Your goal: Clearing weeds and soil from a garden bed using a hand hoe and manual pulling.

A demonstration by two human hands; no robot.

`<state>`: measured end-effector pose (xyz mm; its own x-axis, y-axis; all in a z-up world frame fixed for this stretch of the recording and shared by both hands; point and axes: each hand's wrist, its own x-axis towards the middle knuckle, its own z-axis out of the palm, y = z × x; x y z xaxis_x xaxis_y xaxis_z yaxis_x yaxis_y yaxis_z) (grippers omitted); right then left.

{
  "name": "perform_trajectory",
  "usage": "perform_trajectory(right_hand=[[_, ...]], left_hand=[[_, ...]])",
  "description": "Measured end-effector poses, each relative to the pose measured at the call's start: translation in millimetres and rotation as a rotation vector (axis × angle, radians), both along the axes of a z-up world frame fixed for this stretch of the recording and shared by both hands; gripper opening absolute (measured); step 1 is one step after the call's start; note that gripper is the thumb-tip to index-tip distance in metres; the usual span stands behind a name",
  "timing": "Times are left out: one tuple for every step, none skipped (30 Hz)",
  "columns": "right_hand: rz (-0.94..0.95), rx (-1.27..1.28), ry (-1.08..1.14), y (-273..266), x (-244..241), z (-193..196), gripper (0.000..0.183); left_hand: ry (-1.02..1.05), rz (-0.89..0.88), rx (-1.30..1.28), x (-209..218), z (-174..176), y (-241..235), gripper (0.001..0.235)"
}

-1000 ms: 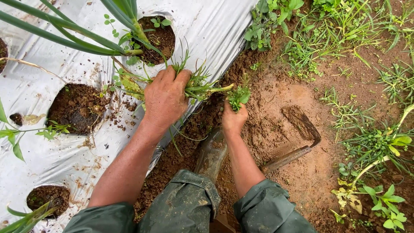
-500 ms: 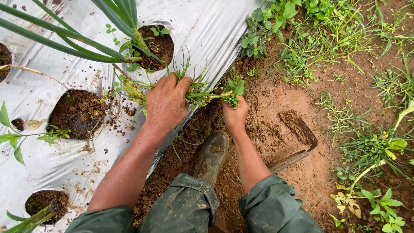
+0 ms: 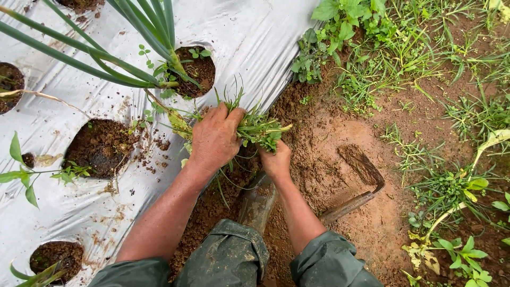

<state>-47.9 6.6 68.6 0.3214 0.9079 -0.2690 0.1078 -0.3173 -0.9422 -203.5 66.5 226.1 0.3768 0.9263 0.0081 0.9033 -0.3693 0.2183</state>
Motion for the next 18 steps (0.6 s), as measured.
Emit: perform_trajectory(right_hand=[[-0.002,0.001,-0.001,-3,8,16,0.014],[-0.083,-0.001,0.068,-5,16,32,0.014],[-0.164,-0.004,0.139,-7,23,48,0.017],[-0.167,0.002,0.138,-10,29,55,0.017],[-0.119,-0.011,0.190,-13,35,61,0.021],[-0.067,-0.023,0.241,-16,41,68,0.027],[-0.066,-0.016,0.239,-19,42,78,0.027],[-0.016,-0.008,0.304,-24,42,87,0.029],[0.035,0.001,0.369,-29,43,96,0.031],[0.042,0.006,0.367,-33,43,116,0.031],[0.034,0.012,0.386,-37,43,135,0.028],[0.027,0.014,0.407,-43,42,153,0.026],[0.033,0.015,0.407,-45,53,141,0.026],[0.110,-0.033,0.324,-47,64,129,0.023],[0.185,-0.080,0.240,-49,75,117,0.021],[0.190,-0.077,0.238,-49,76,121,0.021],[0.122,-0.077,0.266,-50,78,125,0.022],[0.051,-0.080,0.296,-52,79,129,0.024]], left_hand=[[-0.001,-0.002,0.001,5,3,-3,0.053],[-0.074,0.007,-0.075,9,6,-6,0.054],[-0.147,0.016,-0.150,13,10,-9,0.054],[-0.148,0.012,-0.146,19,3,-10,0.054],[-0.206,0.021,-0.200,24,-2,-11,0.056],[-0.265,0.033,-0.252,30,-8,-12,0.058],[-0.267,0.031,-0.246,36,2,-13,0.058],[-0.368,0.040,-0.332,42,12,-15,0.055],[-0.470,0.048,-0.419,48,22,-18,0.051],[-0.472,0.051,-0.412,52,21,-19,0.051],[-0.509,0.053,-0.430,56,20,-20,0.054],[-0.545,0.057,-0.452,60,18,-23,0.058],[-0.547,0.062,-0.449,60,23,-27,0.058],[-0.596,0.070,-0.525,60,29,-30,0.068],[-0.644,0.078,-0.601,61,34,-33,0.078],[-0.648,0.080,-0.596,60,36,-34,0.078],[-0.748,0.062,-0.623,60,37,-36,0.074],[-0.846,0.043,-0.653,59,39,-38,0.069]])
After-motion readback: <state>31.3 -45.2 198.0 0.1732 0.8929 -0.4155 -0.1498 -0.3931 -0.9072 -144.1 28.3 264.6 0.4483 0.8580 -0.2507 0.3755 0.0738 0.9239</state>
